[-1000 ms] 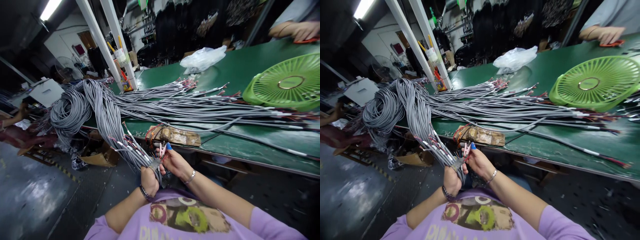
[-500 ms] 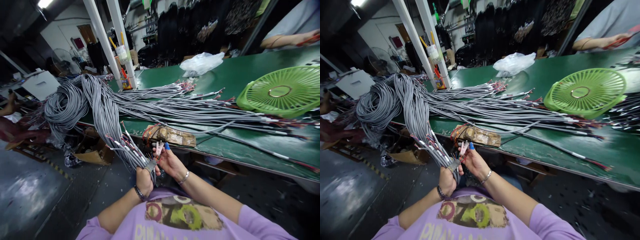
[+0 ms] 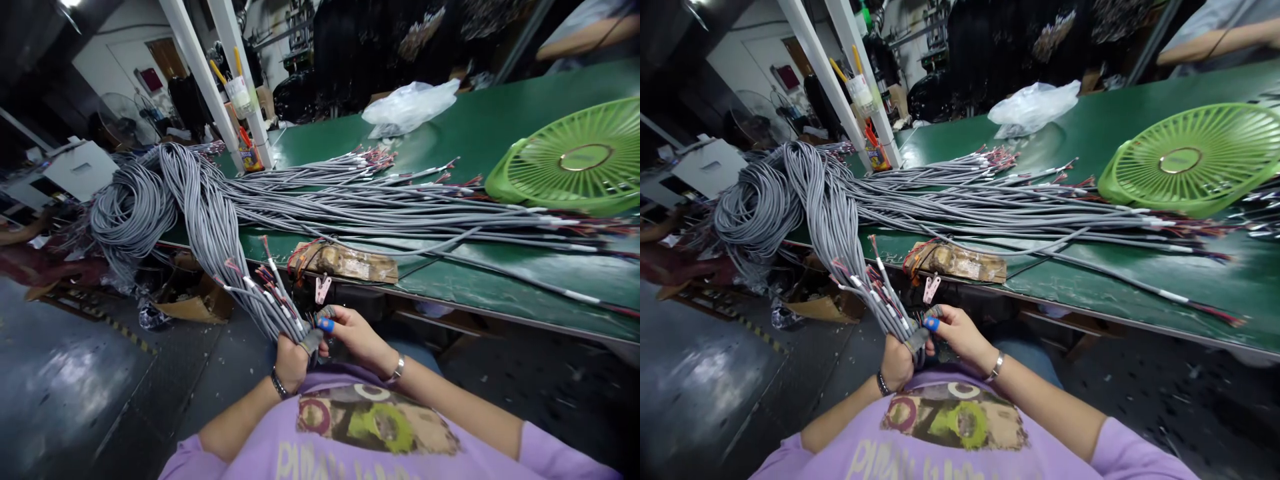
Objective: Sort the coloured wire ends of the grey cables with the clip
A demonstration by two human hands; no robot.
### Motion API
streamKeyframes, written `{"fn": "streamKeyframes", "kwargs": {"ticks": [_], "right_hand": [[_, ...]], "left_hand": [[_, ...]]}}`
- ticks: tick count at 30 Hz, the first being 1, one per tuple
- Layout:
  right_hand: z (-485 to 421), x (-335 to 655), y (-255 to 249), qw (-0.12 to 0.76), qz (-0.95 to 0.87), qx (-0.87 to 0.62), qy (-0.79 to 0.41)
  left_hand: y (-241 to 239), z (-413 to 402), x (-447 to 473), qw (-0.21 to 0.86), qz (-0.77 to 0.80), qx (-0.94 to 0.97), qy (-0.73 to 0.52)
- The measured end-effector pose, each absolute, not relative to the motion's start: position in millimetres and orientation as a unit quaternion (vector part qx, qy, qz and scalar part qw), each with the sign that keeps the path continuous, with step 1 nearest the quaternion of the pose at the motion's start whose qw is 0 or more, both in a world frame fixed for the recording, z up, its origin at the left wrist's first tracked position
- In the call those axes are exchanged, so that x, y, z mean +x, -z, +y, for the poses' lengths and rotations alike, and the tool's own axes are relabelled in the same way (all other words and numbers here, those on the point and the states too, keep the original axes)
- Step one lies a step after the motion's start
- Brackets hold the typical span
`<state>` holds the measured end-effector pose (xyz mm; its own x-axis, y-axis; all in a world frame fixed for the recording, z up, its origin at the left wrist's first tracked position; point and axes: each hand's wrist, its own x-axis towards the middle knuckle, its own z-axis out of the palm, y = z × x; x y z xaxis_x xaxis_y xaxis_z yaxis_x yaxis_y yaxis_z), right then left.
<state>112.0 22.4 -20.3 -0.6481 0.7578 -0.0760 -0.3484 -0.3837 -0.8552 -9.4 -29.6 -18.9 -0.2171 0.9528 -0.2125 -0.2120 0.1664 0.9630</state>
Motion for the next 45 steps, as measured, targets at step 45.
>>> {"fn": "streamKeyframes", "kwargs": {"ticks": [45], "right_hand": [[27, 111, 21, 0.396, -0.410, -0.287, -0.770]], "left_hand": [[10, -19, -6, 0.527, 0.540, 0.232, -0.613]]}}
